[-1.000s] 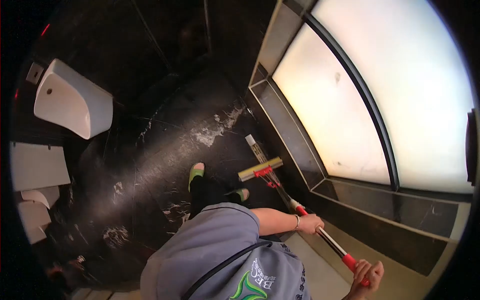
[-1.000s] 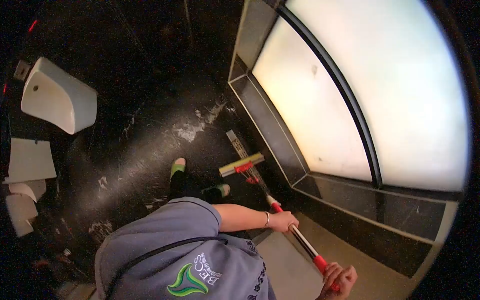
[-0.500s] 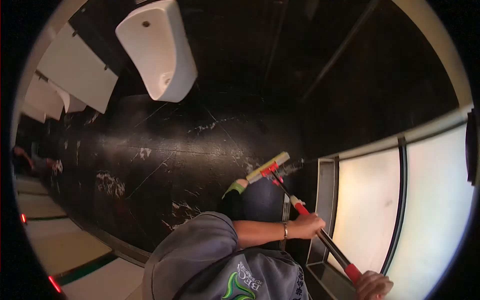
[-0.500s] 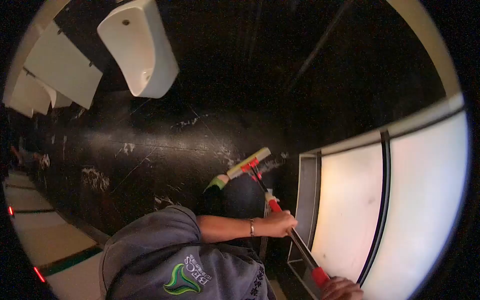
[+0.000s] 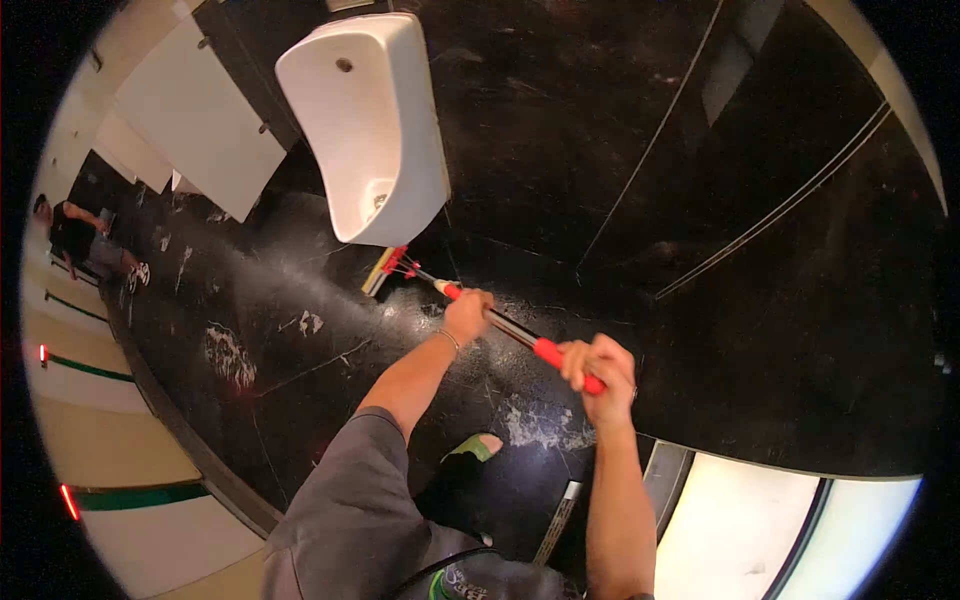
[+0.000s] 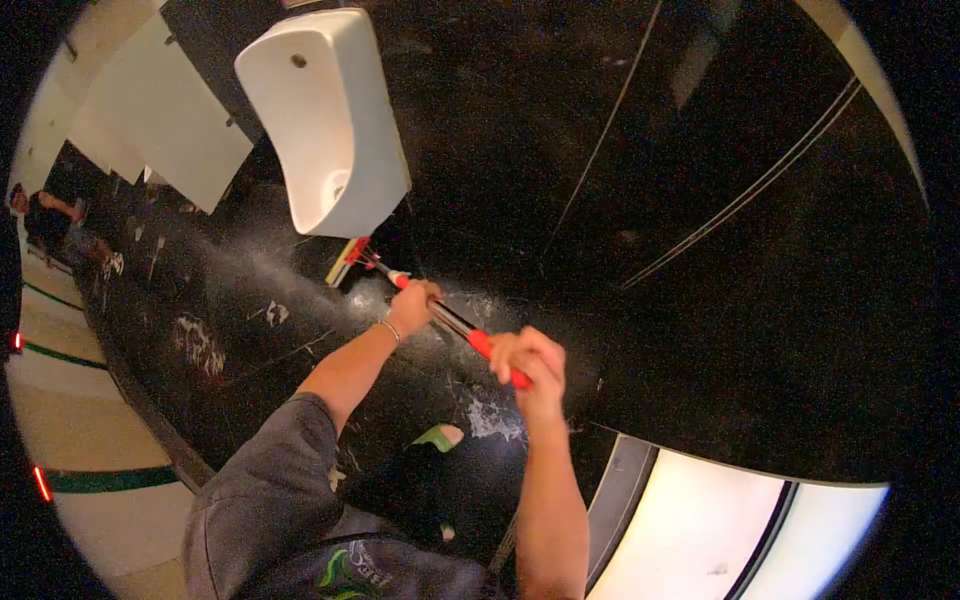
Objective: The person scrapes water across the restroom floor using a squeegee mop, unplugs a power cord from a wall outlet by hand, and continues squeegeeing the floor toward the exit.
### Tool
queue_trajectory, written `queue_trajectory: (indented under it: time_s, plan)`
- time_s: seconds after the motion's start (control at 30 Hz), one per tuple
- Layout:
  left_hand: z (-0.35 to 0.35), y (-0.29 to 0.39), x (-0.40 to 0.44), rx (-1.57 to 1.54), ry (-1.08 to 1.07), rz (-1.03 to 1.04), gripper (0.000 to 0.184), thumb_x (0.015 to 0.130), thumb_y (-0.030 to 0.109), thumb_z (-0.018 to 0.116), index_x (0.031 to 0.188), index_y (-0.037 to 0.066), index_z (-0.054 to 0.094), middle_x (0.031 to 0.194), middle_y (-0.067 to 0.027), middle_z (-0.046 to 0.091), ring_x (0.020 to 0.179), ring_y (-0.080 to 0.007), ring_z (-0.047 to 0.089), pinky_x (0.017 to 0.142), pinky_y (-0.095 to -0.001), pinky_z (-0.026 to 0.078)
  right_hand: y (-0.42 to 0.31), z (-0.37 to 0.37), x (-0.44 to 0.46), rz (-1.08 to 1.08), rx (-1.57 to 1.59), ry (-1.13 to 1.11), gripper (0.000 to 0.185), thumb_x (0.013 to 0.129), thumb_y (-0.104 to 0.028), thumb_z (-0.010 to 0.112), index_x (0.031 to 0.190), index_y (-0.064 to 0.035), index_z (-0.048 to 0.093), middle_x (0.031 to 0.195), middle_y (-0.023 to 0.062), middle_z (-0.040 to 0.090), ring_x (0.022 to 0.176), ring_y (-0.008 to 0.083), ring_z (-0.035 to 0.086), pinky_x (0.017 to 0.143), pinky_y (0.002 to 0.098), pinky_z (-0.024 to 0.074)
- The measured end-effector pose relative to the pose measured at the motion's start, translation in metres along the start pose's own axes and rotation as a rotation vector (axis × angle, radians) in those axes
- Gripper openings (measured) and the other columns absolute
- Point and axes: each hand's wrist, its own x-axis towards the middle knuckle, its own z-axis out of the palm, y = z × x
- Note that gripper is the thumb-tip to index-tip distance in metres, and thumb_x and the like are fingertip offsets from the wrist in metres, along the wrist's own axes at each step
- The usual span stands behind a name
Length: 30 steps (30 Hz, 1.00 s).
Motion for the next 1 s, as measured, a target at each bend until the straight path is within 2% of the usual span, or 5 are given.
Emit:
queue_trajectory:
  time_s: [0.2,0.4,0.7,0.87,1.0]
  plan:
    - [0.086,-0.012,0.04,0.071,-0.098,0.115,0.014,0.07,0.01,0.063,0.083,0.011,0.067,0.087,-0.0131,0.064,0.093,-0.032,0.059,0.084,-0.0421,0.047,0.019,-0.077,0.0,0.036,0.012,0.13,0.014,0.074,-0.011,0.048,0.061,-0.0066,0.043,0.054,0.008,0.051,0.058,0.0211,0.051,0.083,0.0382,0.0441]
    - [0.173,0.132,0.041,-0.212,-0.115,0.387,0.007,0.07,0.009,0.063,0.075,0.014,0.061,0.074,-0.0089,0.063,0.076,-0.0295,0.059,0.076,-0.0388,0.043,-0.092,-0.127,-0.071,-0.039,-0.187,0.317,0.016,0.073,-0.013,0.045,0.06,-0.0088,0.039,0.05,0.0066,0.046,0.05,0.0197,0.045,0.08,0.0391,0.0425]
    - [0.232,0.316,-0.009,-0.538,-0.364,0.574,0.017,0.068,-0.004,0.061,0.078,0.01,0.06,0.077,-0.009,0.061,0.08,-0.0307,0.056,0.074,-0.0394,0.042,-0.194,-0.134,-0.187,-0.214,-0.409,0.651,0.016,0.074,-0.011,0.04,0.059,-0.0116,0.032,0.044,0.0034,0.037,0.046,0.0172,0.037,0.072,0.038,0.0412]
    - [0.281,0.36,-0.026,-0.531,-0.503,0.767,0.015,0.067,0.002,0.066,0.076,0.011,0.058,0.077,-0.0079,0.061,0.079,-0.0306,0.056,0.073,-0.0397,0.044,-0.187,-0.144,-0.243,-0.281,-0.437,0.751,0.021,0.08,-0.018,0.045,0.063,-0.0124,0.033,0.046,0.0019,0.035,0.05,0.0176,0.037,0.074,0.0373,0.0393]
    - [0.296,0.324,-0.08,-0.317,-0.755,0.902,0.016,0.067,0.004,0.067,0.078,0.014,0.061,0.079,-0.0061,0.061,0.082,-0.0281,0.055,0.072,-0.0394,0.045,-0.108,-0.114,-0.334,-0.361,-0.19,1.05,0.035,0.087,-0.034,0.05,0.065,-0.0136,0.032,0.047,0.0019,0.036,0.046,0.0172,0.037,0.073,0.0375,0.0387]
